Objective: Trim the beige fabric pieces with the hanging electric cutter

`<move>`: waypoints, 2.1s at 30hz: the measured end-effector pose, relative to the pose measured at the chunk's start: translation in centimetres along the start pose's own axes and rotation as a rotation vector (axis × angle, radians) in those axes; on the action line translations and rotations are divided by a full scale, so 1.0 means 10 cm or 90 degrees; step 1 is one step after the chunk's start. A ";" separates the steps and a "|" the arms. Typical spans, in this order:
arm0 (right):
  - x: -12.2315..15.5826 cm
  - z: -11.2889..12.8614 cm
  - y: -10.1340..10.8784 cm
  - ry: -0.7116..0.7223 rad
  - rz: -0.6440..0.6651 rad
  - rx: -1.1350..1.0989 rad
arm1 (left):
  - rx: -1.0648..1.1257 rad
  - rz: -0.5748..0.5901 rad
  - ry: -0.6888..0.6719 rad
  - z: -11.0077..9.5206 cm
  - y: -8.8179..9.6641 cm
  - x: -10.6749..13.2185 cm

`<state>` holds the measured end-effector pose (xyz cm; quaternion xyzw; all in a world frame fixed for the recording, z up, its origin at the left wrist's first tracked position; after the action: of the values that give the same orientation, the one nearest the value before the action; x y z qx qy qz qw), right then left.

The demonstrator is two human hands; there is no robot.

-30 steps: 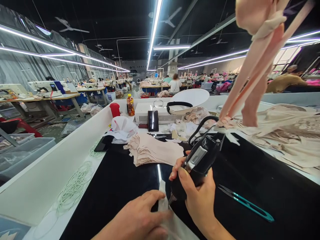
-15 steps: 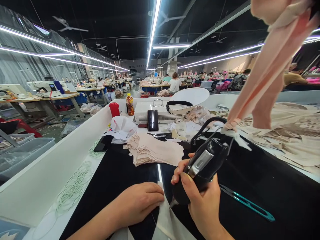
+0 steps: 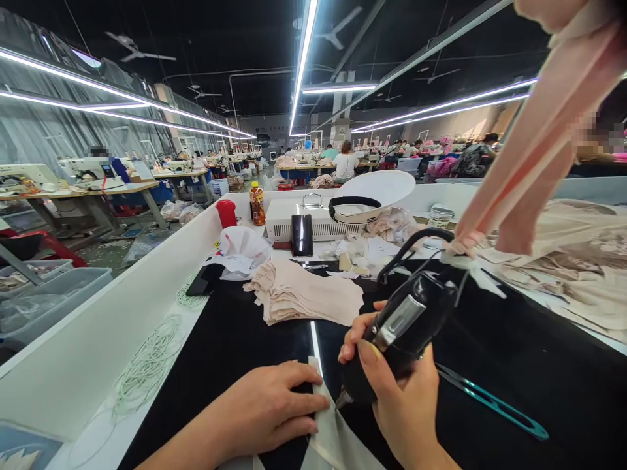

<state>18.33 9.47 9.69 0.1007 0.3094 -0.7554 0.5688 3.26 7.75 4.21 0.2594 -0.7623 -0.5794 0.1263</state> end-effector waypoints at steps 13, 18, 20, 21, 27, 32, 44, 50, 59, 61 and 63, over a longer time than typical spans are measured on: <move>-0.08 -0.10 -0.05 0.000 -0.010 -0.005 | -0.025 -0.002 0.011 -0.01 -0.03 0.01; -0.08 -0.10 -0.04 0.001 -0.019 0.009 | -0.024 0.010 0.020 0.01 -0.05 0.01; -0.09 -0.11 -0.05 0.004 -0.019 0.003 | -0.023 0.012 0.021 0.02 -0.06 0.01; -0.10 -0.12 -0.05 0.003 -0.021 0.001 | -0.022 0.011 0.022 0.02 -0.06 0.01; -0.13 -0.14 -0.08 0.009 -0.032 0.009 | -0.016 0.012 0.024 0.02 -0.05 0.00; -0.17 -0.12 -0.13 0.007 -0.032 0.011 | 0.013 0.019 0.039 0.03 -0.06 0.01; -0.30 -0.05 0.14 -0.017 -0.011 0.126 | 0.161 -0.109 0.158 0.31 0.09 -0.04; -0.46 0.02 0.44 0.027 0.018 0.258 | -0.072 -0.107 0.127 0.37 -0.08 -0.17; -0.08 0.08 0.51 0.152 0.174 0.215 | -0.200 -0.168 0.043 0.02 0.07 -0.30; 0.00 -0.32 0.28 -0.029 0.277 0.149 | -0.178 -0.205 -0.020 -0.23 0.24 -0.34; 0.10 -0.59 0.06 -0.138 0.320 0.044 | -0.138 -0.265 -0.096 -0.53 0.48 -0.34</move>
<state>17.41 12.04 4.30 0.1120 0.1862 -0.6071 0.7643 7.46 6.19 10.65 0.3517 -0.6333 -0.6889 -0.0257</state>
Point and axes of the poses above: each hand's wrist, its own x-axis away from the middle knuckle, its own y-axis out of the back of the hand, z = x × y, the point moved 10 cm from there along -x, towards the middle knuckle, and after that the axes turned 3 degrees about y, right-handed, at the moved point
